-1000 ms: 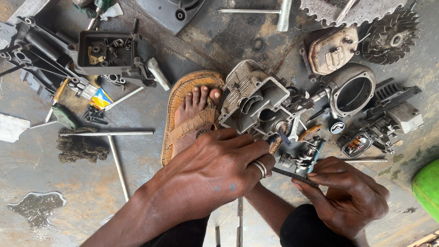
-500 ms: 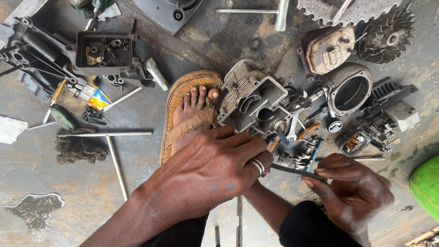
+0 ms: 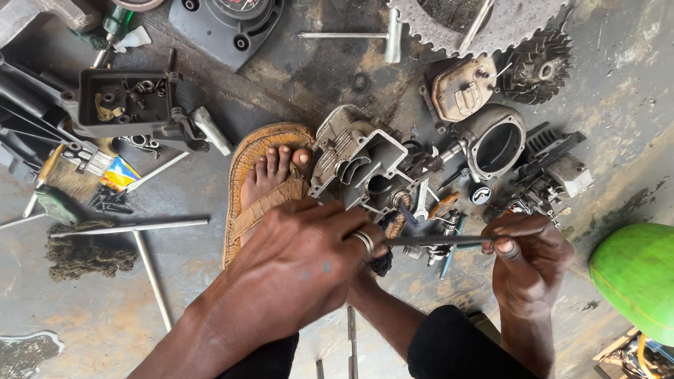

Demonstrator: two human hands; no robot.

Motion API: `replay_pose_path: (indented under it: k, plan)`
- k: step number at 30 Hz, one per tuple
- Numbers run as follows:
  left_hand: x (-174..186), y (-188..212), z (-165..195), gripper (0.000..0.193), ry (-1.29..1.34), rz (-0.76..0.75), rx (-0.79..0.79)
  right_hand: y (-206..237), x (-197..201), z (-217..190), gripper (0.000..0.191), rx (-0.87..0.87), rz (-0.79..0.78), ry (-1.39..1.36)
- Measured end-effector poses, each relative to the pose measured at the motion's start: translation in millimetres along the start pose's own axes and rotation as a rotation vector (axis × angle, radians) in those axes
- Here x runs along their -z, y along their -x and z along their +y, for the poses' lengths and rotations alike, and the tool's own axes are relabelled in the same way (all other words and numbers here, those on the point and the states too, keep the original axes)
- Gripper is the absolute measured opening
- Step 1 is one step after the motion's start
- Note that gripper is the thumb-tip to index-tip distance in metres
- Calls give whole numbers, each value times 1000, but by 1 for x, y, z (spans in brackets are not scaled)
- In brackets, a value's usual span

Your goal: The person works on a small engine crankcase on the workshop floor, wiping and picking at its interior with a cloth and a screwdriver, then pulls the crankshaft and piston assembly out of the housing and continues cleaning the cavity with a rag and screwdriver.

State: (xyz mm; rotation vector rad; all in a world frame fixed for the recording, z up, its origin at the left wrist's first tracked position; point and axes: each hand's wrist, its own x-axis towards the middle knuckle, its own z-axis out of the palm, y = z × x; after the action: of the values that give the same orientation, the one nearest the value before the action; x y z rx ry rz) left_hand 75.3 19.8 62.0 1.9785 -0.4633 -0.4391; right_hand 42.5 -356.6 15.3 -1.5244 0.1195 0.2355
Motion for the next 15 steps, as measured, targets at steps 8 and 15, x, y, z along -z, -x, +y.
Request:
replay_pose_path:
  k: [8,15]
  plan:
    - [-2,5,-6,26,-3,172,16,-1,3,-6,12,22,2,32]
    - [5,13,0,13,52,413,252,1,34,-11,6,-69,258,157]
